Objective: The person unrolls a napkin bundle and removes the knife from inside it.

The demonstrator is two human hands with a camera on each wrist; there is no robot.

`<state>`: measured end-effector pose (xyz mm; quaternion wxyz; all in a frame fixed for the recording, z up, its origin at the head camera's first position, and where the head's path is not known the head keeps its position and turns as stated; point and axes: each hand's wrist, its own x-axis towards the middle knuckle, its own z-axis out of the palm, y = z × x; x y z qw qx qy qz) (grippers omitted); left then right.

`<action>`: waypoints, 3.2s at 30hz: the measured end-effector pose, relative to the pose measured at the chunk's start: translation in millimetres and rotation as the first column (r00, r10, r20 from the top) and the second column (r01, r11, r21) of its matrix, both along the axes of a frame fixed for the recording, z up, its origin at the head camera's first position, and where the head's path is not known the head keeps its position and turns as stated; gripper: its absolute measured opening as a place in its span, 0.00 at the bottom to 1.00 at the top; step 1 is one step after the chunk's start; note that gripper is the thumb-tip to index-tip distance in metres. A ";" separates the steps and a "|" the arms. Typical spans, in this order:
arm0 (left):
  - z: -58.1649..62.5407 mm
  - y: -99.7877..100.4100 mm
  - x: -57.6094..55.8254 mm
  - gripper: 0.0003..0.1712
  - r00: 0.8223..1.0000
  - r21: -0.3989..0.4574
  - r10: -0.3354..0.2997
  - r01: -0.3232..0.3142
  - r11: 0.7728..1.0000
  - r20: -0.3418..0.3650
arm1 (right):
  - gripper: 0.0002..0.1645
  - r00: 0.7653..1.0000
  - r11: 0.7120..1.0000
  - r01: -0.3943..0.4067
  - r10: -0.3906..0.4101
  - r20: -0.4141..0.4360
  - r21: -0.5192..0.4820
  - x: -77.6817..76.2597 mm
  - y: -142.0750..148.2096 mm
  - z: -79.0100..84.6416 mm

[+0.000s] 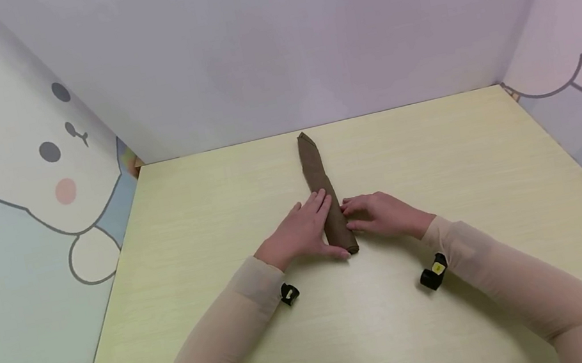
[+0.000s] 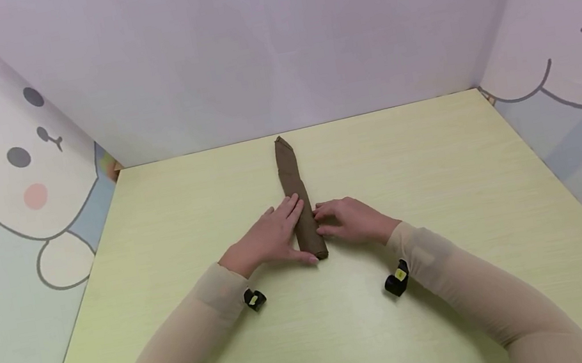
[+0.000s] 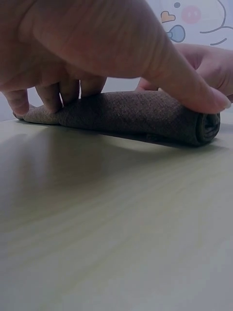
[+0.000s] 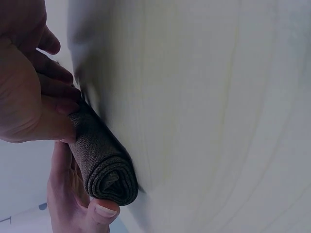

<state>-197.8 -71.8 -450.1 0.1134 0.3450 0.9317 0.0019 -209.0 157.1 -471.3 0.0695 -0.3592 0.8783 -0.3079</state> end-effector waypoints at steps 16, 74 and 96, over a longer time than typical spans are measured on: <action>2.6 0.3 1.5 0.75 1.000 -0.013 0.005 -0.005 1.000 0.006 | 0.06 0.999 0.998 0.012 -0.008 0.052 -0.063 -6.4 -1.3 -6.2; -4.9 10.9 -0.3 0.62 0.997 0.081 0.071 -0.069 0.994 -0.018 | 0.07 0.977 0.997 0.069 -0.060 0.205 -0.039 -7.5 1.9 -0.3; -7.7 13.9 -2.5 0.63 0.996 0.099 0.079 -0.082 0.992 0.035 | 0.05 0.971 0.994 0.099 -0.085 0.224 -0.053 -6.2 0.8 -2.8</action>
